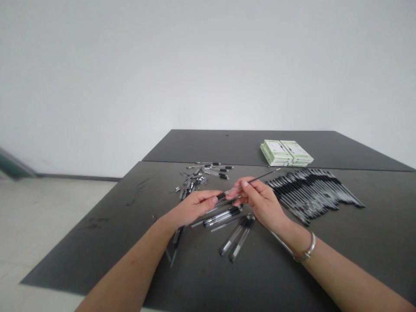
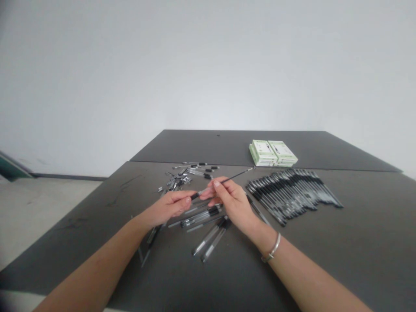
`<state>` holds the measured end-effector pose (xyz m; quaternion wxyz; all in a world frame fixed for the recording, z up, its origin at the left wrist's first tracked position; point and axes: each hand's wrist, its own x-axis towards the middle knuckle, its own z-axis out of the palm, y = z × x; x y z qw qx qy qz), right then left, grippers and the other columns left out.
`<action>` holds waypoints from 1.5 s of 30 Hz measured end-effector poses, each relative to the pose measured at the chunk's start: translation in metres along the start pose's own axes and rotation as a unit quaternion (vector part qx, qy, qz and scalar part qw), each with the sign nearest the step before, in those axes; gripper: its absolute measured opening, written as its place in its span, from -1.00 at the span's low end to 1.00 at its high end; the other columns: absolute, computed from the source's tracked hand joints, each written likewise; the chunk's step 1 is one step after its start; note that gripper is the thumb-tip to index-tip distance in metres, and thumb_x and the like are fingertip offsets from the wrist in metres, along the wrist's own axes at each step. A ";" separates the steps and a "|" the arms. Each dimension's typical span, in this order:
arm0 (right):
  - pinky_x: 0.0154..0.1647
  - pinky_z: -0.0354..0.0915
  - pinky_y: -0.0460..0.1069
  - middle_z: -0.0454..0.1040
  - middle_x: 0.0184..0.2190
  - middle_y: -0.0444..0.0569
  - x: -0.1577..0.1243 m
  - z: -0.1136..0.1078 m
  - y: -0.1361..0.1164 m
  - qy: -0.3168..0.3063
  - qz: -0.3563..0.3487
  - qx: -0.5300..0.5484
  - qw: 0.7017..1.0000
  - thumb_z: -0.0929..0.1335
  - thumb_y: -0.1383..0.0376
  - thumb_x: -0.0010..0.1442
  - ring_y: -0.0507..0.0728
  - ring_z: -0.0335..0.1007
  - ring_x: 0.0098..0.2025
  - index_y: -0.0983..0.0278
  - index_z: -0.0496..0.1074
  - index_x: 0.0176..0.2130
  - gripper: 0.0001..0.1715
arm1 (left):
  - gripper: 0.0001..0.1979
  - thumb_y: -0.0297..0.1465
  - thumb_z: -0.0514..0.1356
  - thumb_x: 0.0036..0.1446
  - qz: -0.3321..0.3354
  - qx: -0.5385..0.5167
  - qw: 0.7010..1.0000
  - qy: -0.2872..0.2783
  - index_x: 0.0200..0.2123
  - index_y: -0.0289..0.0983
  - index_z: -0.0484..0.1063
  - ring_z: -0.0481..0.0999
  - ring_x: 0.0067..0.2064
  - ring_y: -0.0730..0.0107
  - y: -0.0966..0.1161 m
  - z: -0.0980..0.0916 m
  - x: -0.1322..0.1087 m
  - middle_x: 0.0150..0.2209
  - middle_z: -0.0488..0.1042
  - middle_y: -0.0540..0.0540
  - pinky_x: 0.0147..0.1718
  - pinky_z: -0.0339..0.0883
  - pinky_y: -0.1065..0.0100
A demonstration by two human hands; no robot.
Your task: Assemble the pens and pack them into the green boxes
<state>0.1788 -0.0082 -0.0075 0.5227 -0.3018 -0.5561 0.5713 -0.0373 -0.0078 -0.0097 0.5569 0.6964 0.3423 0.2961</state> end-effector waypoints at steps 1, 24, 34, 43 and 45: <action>-0.36 0.45 -0.04 0.61 -0.34 0.01 0.000 0.000 0.000 -0.002 -0.002 0.000 1.000 0.33 0.08 0.26 0.13 0.58 -0.26 0.25 0.44 -0.22 -0.72 | -0.48 -0.09 0.08 0.24 0.001 0.003 1.000 0.000 0.09 -0.34 0.41 0.01 -0.55 0.55 0.001 0.000 0.000 -0.59 0.05 0.13 -0.56 -0.05 0.47; -0.33 0.48 -0.06 0.61 -0.31 0.01 0.002 -0.003 0.002 -0.023 -0.008 0.018 1.000 0.33 0.18 0.29 0.11 0.59 -0.28 0.27 0.47 -0.24 -0.79 | -0.49 -0.14 0.04 0.29 0.020 0.034 0.999 -0.019 0.13 -0.38 0.37 0.09 -0.50 0.53 -0.001 -0.003 0.000 -0.51 0.18 0.06 -0.53 -0.02 0.48; -0.32 0.50 -0.06 0.62 -0.30 0.03 0.002 -0.002 -0.002 -0.032 -0.012 0.021 0.999 0.34 0.20 0.28 0.11 0.60 -0.28 0.27 0.49 -0.26 -0.81 | -0.51 -0.15 0.03 0.30 0.021 0.043 0.999 -0.019 0.11 -0.38 0.39 0.10 -0.51 0.54 -0.001 -0.003 0.000 -0.51 0.18 0.07 -0.53 -0.02 0.48; -0.31 0.50 -0.06 0.62 -0.28 0.05 0.000 -0.004 -0.004 -0.041 -0.002 0.034 0.999 0.34 0.21 0.28 0.13 0.60 -0.25 0.28 0.50 -0.23 -0.80 | -0.50 -0.12 0.02 0.30 0.031 0.029 0.999 -0.018 0.09 -0.39 0.40 0.09 -0.54 0.55 -0.004 -0.003 0.000 -0.55 0.16 0.09 -0.55 -0.04 0.47; -0.32 0.49 -0.07 0.62 -0.26 0.04 0.000 -0.004 -0.004 -0.048 -0.003 0.043 0.998 0.34 0.21 0.28 0.13 0.60 -0.25 0.28 0.51 -0.24 -0.80 | -0.50 -0.13 0.03 0.30 0.033 0.029 0.999 -0.018 0.08 -0.39 0.40 0.09 -0.54 0.55 -0.004 -0.004 0.000 -0.56 0.15 0.10 -0.56 -0.04 0.47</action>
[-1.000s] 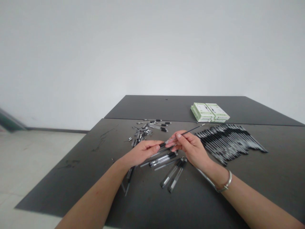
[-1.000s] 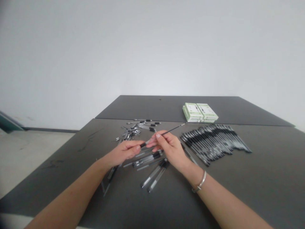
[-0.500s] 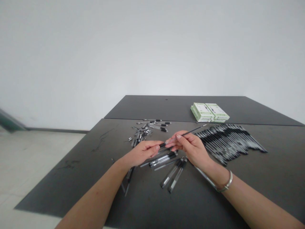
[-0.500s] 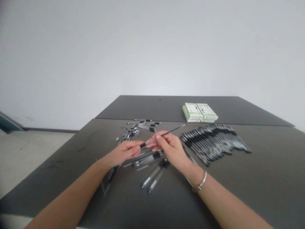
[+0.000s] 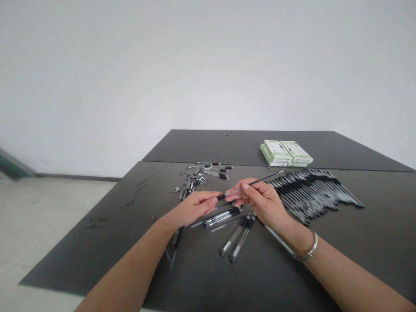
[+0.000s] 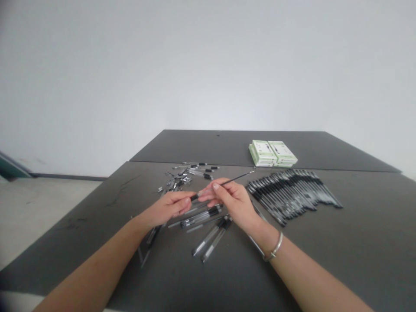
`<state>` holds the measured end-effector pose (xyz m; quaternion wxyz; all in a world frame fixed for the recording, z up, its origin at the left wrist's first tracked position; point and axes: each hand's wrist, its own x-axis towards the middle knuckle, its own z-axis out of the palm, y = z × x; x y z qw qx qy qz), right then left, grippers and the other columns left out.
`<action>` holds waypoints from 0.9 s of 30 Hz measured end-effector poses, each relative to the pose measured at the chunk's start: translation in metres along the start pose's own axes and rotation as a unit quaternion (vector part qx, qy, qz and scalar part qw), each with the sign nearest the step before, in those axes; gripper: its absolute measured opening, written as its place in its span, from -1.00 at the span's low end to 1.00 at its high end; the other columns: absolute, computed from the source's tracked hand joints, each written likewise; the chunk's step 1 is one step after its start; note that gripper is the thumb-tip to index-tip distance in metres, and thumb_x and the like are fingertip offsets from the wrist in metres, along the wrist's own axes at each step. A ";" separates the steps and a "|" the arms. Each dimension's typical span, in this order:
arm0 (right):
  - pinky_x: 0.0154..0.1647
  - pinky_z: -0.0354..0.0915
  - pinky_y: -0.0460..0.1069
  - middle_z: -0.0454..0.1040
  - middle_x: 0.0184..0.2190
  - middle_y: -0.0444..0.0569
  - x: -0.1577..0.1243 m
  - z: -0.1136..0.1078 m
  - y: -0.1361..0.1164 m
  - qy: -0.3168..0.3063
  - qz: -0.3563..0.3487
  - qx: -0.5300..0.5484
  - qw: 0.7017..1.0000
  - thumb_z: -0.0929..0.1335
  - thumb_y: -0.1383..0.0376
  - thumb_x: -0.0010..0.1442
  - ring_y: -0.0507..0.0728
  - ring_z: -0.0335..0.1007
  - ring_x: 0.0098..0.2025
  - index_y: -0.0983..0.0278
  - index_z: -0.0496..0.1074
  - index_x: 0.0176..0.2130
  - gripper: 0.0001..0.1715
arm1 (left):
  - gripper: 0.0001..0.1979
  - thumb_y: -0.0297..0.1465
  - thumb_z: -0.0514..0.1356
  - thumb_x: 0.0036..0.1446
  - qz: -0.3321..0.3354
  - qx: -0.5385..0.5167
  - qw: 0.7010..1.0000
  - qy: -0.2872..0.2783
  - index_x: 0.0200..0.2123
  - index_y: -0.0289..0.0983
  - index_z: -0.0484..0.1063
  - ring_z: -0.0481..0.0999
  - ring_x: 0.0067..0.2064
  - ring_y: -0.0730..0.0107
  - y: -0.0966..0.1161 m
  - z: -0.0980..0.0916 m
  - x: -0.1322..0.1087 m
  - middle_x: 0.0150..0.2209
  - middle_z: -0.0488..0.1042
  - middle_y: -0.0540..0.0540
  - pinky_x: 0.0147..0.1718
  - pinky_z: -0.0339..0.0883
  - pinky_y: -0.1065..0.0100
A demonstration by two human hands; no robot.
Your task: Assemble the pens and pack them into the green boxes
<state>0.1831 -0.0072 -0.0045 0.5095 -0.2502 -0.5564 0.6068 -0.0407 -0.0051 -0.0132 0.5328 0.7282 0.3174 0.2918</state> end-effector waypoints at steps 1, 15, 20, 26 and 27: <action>-0.33 0.49 -0.07 0.62 -0.26 0.04 0.000 0.000 0.000 -0.003 -0.001 0.005 1.000 0.34 0.21 0.28 0.13 0.60 -0.25 0.27 0.51 -0.25 -0.80 | -0.51 -0.13 0.03 0.30 0.001 0.000 1.000 -0.001 0.07 -0.39 0.41 0.09 -0.54 0.55 0.000 0.000 0.000 -0.56 0.15 0.10 -0.56 -0.04 0.47; -0.36 0.49 -0.09 0.63 -0.27 0.04 -0.002 0.003 -0.003 0.008 0.008 -0.003 1.000 0.36 0.16 0.26 0.12 0.61 -0.27 0.27 0.48 -0.24 -0.78 | -0.55 -0.14 0.04 0.30 0.003 -0.004 1.000 -0.002 -0.03 -0.39 0.45 0.10 -0.54 0.55 0.001 0.000 0.000 -0.56 0.15 0.10 -0.55 -0.04 0.46; -0.36 0.50 -0.07 0.63 -0.27 0.04 -0.001 0.004 -0.004 0.015 0.003 -0.034 0.999 0.36 0.14 0.26 0.13 0.61 -0.28 0.28 0.46 -0.23 -0.75 | -0.54 -0.14 0.04 0.30 -0.004 -0.007 1.000 -0.008 0.02 -0.39 0.44 0.09 -0.52 0.55 0.004 0.000 0.000 -0.54 0.16 0.09 -0.54 -0.05 0.46; -0.38 0.49 -0.06 0.60 -0.31 0.03 -0.001 0.007 -0.005 0.038 -0.010 -0.084 0.996 0.36 0.12 0.24 0.11 0.59 -0.31 0.29 0.44 -0.25 -0.74 | -0.54 -0.16 0.09 0.27 -0.028 -0.049 0.998 -0.009 0.07 -0.37 0.42 0.04 -0.54 0.58 0.004 0.002 0.000 -0.55 0.09 0.11 -0.58 -0.10 0.49; -0.39 0.48 -0.06 0.60 -0.32 0.02 0.000 0.006 -0.004 0.040 -0.008 -0.077 0.996 0.36 0.12 0.24 0.10 0.59 -0.32 0.28 0.43 -0.25 -0.74 | -0.54 -0.16 0.09 0.27 -0.040 -0.067 0.997 -0.013 0.08 -0.36 0.40 0.02 -0.56 0.59 0.003 0.003 0.000 -0.55 0.08 0.11 -0.60 -0.12 0.50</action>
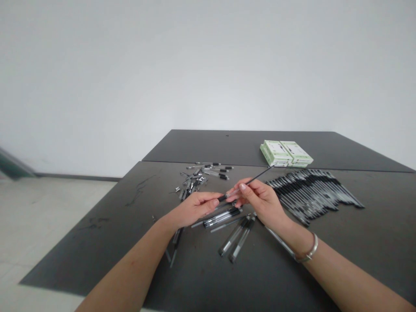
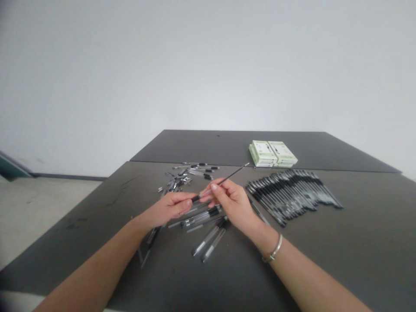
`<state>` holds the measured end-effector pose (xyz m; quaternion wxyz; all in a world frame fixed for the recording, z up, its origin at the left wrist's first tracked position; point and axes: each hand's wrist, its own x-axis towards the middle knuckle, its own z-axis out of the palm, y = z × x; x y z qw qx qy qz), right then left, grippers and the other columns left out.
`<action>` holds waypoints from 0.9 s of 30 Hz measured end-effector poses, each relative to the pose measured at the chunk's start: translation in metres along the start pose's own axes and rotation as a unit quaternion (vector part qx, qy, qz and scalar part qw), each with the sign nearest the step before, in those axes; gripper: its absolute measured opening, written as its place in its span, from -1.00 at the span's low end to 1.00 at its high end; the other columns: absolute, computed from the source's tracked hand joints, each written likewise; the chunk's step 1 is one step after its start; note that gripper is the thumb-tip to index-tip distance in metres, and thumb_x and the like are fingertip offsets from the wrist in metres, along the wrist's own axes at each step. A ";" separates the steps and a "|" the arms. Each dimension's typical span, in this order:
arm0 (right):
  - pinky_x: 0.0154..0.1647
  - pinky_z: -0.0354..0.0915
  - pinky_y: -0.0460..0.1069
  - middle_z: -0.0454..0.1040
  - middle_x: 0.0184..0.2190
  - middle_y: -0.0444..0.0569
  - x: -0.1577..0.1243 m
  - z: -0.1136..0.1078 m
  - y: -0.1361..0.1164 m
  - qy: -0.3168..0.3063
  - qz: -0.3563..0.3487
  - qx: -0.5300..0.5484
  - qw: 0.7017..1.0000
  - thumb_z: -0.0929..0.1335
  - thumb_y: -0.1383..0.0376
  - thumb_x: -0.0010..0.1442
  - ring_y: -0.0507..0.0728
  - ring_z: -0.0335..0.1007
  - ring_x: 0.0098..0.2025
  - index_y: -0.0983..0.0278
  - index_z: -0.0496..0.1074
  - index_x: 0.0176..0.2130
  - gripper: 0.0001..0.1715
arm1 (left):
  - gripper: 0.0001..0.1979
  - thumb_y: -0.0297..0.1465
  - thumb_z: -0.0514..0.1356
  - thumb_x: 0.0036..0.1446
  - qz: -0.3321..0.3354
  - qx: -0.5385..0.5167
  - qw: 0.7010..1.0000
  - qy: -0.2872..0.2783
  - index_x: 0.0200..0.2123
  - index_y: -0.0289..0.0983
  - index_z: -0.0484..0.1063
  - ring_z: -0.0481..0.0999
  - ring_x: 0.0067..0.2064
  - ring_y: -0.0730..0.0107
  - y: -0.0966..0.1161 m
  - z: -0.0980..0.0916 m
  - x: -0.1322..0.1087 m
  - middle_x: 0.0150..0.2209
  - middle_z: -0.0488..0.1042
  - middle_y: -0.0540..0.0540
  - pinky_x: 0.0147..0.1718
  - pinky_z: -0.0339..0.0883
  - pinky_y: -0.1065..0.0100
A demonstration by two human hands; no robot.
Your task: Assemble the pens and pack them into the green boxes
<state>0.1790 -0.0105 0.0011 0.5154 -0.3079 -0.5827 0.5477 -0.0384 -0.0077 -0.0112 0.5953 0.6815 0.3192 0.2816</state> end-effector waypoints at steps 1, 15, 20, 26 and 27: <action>-0.40 0.48 -0.07 0.59 -0.32 0.01 0.001 0.000 0.001 0.001 0.003 0.013 1.000 0.36 0.12 0.24 0.09 0.58 -0.34 0.28 0.42 -0.26 -0.74 | -0.55 -0.17 0.09 0.27 -0.014 -0.021 1.000 -0.004 0.09 -0.34 0.39 0.00 -0.57 0.61 -0.001 0.000 0.000 -0.54 0.08 0.12 -0.62 -0.14 0.51; -0.48 0.41 -0.13 0.58 -0.42 -0.04 0.002 -0.001 0.009 -0.049 0.090 0.020 0.995 0.44 0.13 0.13 0.02 0.53 -0.47 0.33 0.46 -0.22 -0.68 | -0.73 -0.29 0.18 0.21 -0.046 -0.150 0.987 -0.026 -0.09 -0.34 0.42 0.14 -0.65 0.68 -0.007 0.000 0.002 -0.50 0.33 0.05 -0.72 0.00 0.57; -0.56 0.37 -0.16 0.58 -0.46 -0.05 0.006 -0.009 0.012 0.013 0.089 0.062 0.994 0.47 0.15 0.10 0.02 0.52 -0.51 0.32 0.48 -0.27 -0.71 | -0.58 -0.18 0.17 0.21 -0.032 -0.182 0.983 0.014 0.01 -0.38 0.37 0.29 -0.67 0.60 -0.005 -0.002 0.002 -0.44 0.50 -0.10 -0.73 0.08 0.52; -0.57 0.35 -0.15 0.58 -0.49 -0.04 0.011 -0.019 0.009 0.074 0.097 0.100 0.987 0.50 0.18 0.03 0.03 0.51 -0.52 0.33 0.50 -0.31 -0.72 | -0.56 -0.21 0.16 0.21 -0.007 -0.219 0.975 0.036 0.01 -0.43 0.38 0.28 -0.69 0.58 -0.002 -0.004 0.002 -0.47 0.52 -0.14 -0.75 0.07 0.50; -0.57 0.36 -0.15 0.58 -0.48 -0.03 0.011 -0.019 0.009 0.077 0.096 0.099 0.987 0.50 0.18 0.02 0.04 0.51 -0.51 0.33 0.50 -0.31 -0.71 | -0.56 -0.20 0.16 0.21 -0.009 -0.215 0.976 0.039 0.01 -0.42 0.38 0.28 -0.69 0.58 -0.002 -0.004 0.002 -0.47 0.51 -0.13 -0.75 0.07 0.50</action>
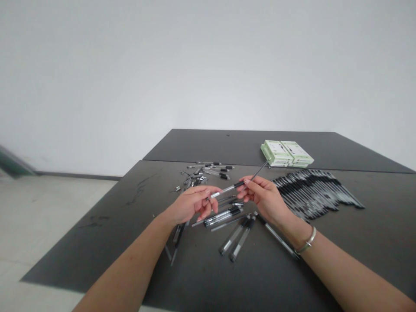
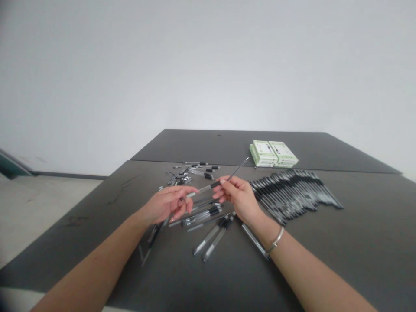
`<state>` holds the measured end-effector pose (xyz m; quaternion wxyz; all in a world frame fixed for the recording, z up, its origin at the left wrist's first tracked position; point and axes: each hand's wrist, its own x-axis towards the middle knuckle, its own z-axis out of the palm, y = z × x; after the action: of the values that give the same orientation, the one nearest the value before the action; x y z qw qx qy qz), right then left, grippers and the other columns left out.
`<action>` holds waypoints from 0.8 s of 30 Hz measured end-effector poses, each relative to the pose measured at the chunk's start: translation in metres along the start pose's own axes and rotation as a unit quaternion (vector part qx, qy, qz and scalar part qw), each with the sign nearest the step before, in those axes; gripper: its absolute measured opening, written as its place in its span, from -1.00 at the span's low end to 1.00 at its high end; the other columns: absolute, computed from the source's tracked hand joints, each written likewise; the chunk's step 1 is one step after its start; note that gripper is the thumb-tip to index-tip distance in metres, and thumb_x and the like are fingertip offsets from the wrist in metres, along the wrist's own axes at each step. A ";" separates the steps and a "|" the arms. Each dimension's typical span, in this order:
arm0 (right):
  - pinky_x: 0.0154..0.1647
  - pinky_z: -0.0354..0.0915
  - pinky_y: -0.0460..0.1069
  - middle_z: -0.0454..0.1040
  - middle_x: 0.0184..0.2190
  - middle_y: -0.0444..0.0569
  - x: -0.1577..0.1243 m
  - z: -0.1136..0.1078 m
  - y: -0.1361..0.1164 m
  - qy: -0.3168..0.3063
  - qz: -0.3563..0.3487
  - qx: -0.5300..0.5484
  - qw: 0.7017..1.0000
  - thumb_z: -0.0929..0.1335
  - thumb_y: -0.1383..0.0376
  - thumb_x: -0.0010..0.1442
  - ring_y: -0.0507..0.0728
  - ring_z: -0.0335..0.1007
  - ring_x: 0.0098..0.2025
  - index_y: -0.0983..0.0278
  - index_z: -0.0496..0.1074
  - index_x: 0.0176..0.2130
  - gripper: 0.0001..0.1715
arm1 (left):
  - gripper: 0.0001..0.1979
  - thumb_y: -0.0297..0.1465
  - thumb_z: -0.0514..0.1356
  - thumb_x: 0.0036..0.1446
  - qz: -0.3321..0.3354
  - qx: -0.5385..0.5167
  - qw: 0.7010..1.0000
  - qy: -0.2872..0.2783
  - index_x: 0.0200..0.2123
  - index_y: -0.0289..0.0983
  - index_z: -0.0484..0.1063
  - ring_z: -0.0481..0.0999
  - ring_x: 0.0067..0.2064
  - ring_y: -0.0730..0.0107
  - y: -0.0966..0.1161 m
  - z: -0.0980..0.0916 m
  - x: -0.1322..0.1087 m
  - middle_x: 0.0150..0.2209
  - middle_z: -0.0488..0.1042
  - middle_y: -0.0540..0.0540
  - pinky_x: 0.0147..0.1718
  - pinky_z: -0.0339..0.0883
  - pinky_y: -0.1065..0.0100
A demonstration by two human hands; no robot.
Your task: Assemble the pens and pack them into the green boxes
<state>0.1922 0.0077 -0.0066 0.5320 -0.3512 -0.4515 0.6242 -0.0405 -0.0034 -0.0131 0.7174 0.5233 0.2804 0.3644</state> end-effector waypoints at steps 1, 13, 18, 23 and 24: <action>-0.57 0.36 -0.15 0.59 -0.48 -0.03 0.000 0.000 0.000 -0.001 -0.001 -0.002 1.000 0.50 0.18 0.02 0.04 0.52 -0.51 0.33 0.50 -0.31 -0.71 | -0.56 -0.19 0.17 0.20 -0.002 0.009 1.000 0.004 0.00 -0.41 0.38 0.28 -0.68 0.59 -0.001 0.000 0.000 -0.47 0.50 -0.12 -0.74 0.07 0.51; -0.55 0.38 -0.14 0.58 -0.45 -0.01 -0.008 0.011 0.008 -0.101 0.006 -0.032 0.994 0.44 0.10 0.13 0.02 0.50 -0.50 0.33 0.54 -0.26 -0.67 | -0.55 -0.11 0.13 0.23 -0.018 0.227 0.973 -0.017 -0.03 -0.37 0.44 0.01 -0.59 0.61 -0.003 0.003 0.000 -0.59 0.08 0.15 -0.62 -0.11 0.52; -0.56 0.31 -0.11 0.42 -0.62 -0.14 -0.010 0.013 -0.004 -0.057 -0.025 0.018 0.998 0.42 0.04 0.14 -0.01 0.34 -0.59 0.30 0.54 -0.36 -0.65 | -0.55 -0.12 0.14 0.22 -0.017 0.206 0.978 -0.026 -0.05 -0.39 0.46 -0.01 -0.59 0.61 -0.002 0.002 -0.001 -0.59 0.05 0.15 -0.61 -0.15 0.49; -0.56 0.32 -0.10 0.44 -0.58 -0.14 -0.012 0.018 -0.009 -0.045 -0.045 0.038 0.997 0.43 0.08 0.13 0.02 0.40 -0.55 0.27 0.49 -0.36 -0.71 | -0.57 -0.14 0.16 0.21 -0.018 0.167 0.985 -0.036 -0.06 -0.39 0.46 -0.06 -0.60 0.63 -0.004 0.001 -0.002 -0.60 0.05 0.16 -0.63 -0.19 0.50; -0.56 0.34 -0.10 0.47 -0.56 -0.11 -0.013 0.018 -0.009 -0.048 -0.049 0.033 0.997 0.43 0.08 0.14 0.04 0.42 -0.52 0.28 0.49 -0.36 -0.70 | -0.58 -0.15 0.16 0.21 -0.016 0.162 0.986 -0.037 -0.07 -0.39 0.46 -0.06 -0.60 0.63 -0.004 0.001 -0.002 -0.60 0.05 0.16 -0.63 -0.19 0.50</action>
<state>0.1806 -0.0080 0.0073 0.5505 -0.2806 -0.4726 0.6284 -0.0401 -0.0063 -0.0165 0.6386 0.6412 0.3179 0.2828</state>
